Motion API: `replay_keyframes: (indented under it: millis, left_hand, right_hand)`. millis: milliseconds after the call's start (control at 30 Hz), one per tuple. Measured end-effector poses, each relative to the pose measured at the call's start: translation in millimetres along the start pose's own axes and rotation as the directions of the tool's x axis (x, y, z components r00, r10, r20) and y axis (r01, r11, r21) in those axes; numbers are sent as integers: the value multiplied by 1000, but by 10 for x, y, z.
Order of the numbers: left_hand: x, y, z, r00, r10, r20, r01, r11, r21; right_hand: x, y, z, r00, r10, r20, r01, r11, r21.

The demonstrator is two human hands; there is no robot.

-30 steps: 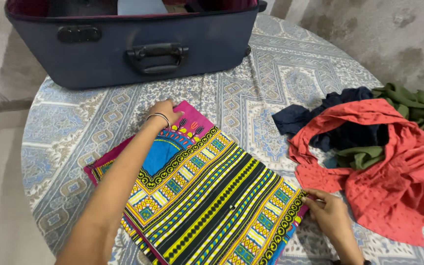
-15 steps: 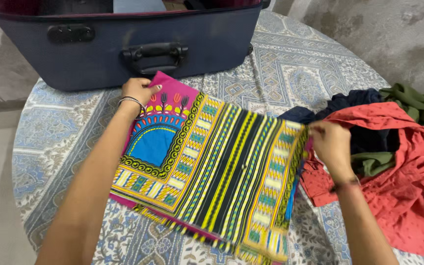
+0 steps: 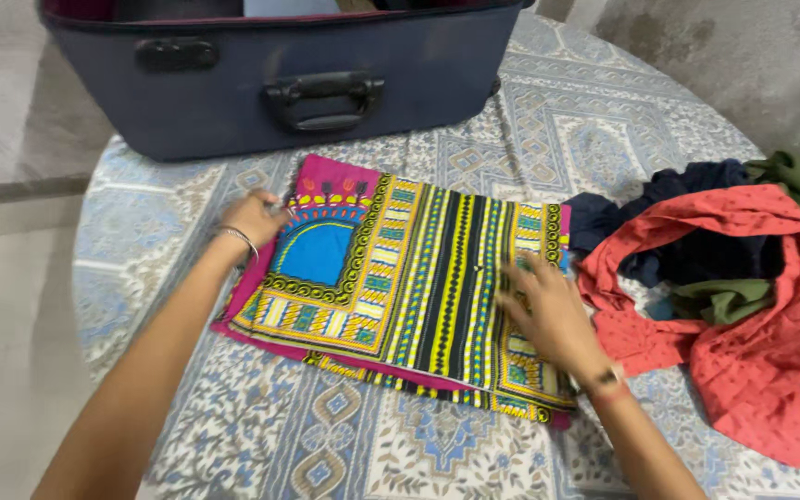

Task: The person picks up a garment from a pile on a table, spreads it flat, and performs a series of folds to reduce it into a small rectangle before placing it into a nearby suitcase.

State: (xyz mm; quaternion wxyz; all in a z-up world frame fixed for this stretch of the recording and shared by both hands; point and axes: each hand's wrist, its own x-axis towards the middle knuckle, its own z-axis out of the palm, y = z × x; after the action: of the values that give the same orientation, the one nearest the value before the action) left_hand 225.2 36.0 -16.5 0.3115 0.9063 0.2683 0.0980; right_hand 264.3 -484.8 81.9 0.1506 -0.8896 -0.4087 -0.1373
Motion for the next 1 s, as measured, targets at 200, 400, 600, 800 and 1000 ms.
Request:
replay_keyframes:
  millis: [200, 400, 600, 800, 1000]
  left_hand:
    - [-1046, -196, -160, 891, 449, -60, -453, 876, -165]
    - [-1664, -179, -307, 965, 259, -28, -257, 924, -284]
    - [-1927, -116, -331, 997, 59, 43, -47, 971, -236]
    - [-1848, -140, -273, 996, 26, -82, -47, 965, -259]
    - [-1697, -290, -164, 997, 12, -72, -34, 948, -315]
  right_hand:
    - [-844, -408, -210, 982, -146, 117, 142, 989, 41]
    - [-1223, -368, -334, 983, -126, 130, 111, 986, 121]
    - [-1409, -342, -401, 995, -23, 96, 10, 991, 135]
    - [-1480, -314, -312, 999, -35, -34, 36, 999, 37]
    - [-1488, -273, -333, 999, 30, -29, -33, 993, -110]
